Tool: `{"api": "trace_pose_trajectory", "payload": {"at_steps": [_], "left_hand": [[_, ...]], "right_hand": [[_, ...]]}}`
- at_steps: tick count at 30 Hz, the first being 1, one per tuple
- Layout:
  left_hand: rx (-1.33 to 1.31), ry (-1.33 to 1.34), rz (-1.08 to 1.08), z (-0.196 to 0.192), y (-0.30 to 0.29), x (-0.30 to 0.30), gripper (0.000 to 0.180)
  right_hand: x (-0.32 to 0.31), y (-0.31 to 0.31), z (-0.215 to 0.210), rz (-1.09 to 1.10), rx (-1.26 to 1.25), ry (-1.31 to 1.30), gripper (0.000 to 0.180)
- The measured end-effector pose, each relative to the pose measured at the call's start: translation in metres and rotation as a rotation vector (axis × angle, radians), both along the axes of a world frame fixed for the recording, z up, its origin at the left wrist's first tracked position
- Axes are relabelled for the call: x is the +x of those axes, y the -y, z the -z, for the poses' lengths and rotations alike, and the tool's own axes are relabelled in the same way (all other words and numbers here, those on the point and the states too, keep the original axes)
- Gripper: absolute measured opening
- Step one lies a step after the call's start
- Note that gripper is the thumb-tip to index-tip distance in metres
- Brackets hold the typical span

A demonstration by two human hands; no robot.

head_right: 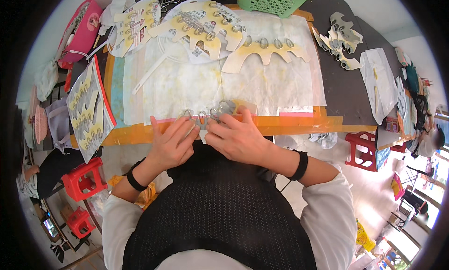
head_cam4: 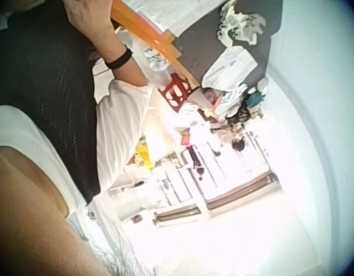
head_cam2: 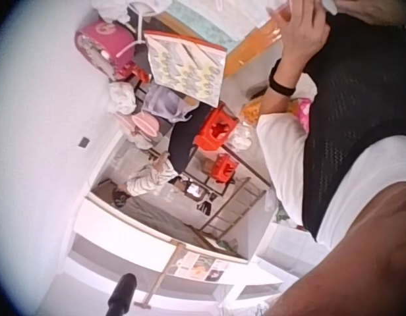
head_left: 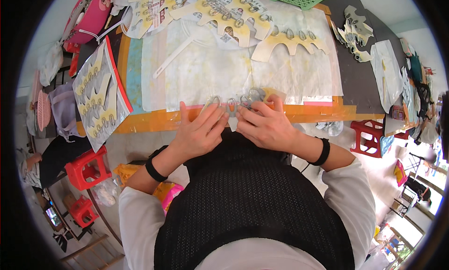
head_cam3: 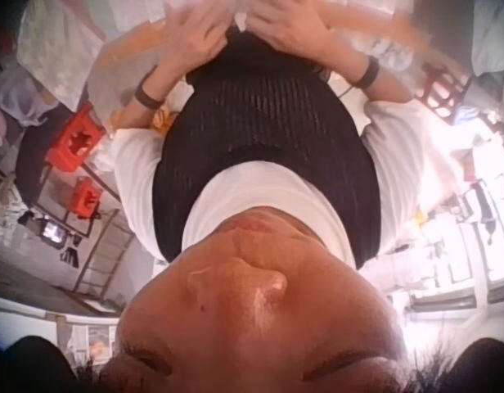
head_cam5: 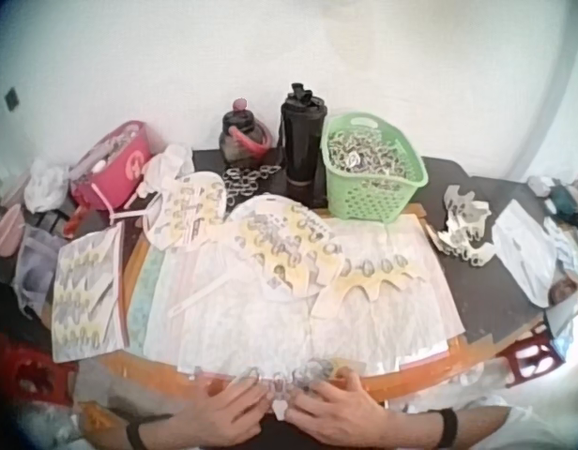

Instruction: Attaching small metal rings to pre-cut white leather shoe or bag components.

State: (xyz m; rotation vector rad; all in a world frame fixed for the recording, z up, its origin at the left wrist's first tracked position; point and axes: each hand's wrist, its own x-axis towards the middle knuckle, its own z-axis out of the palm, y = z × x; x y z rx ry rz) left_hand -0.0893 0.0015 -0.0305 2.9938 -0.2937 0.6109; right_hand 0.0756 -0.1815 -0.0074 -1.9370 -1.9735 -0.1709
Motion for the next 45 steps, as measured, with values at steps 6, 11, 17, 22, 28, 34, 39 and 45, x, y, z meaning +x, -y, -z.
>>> {"api": "trace_pose_trajectory", "payload": {"at_steps": [6,11,17,22,28,34,39,45], "left_hand": [[-0.061,0.08,-0.025,0.004,-0.001,0.001,0.042],[-0.174,0.046,-0.076,-0.001,0.002,0.002,0.042],[-0.236,0.042,-0.102,-0.008,0.006,0.005,0.038],[-0.355,-0.031,-0.096,-0.026,0.008,0.01,0.036],[-0.544,-0.1,-0.217,-0.034,0.007,0.008,0.04],[-0.543,0.056,-0.351,-0.025,0.04,0.004,0.05],[-0.584,0.347,-0.401,-0.017,0.043,0.003,0.07],[-0.294,0.25,-0.355,-0.042,0.036,0.006,0.048]], "right_hand": [[0.001,0.005,-0.001,0.03,-0.015,-0.115,0.029],[-0.001,0.005,-0.003,0.009,-0.032,0.039,0.032],[0.022,0.007,-0.011,-0.124,0.081,-0.264,0.031],[0.031,0.008,-0.011,0.054,0.239,-0.357,0.04],[0.026,0.01,-0.011,0.067,0.095,-0.479,0.043],[0.022,0.011,-0.009,0.043,0.122,-0.477,0.042],[0.015,0.005,-0.015,0.017,0.099,-0.43,0.046],[0.012,0.002,-0.006,0.054,0.137,-0.418,0.049]]}}
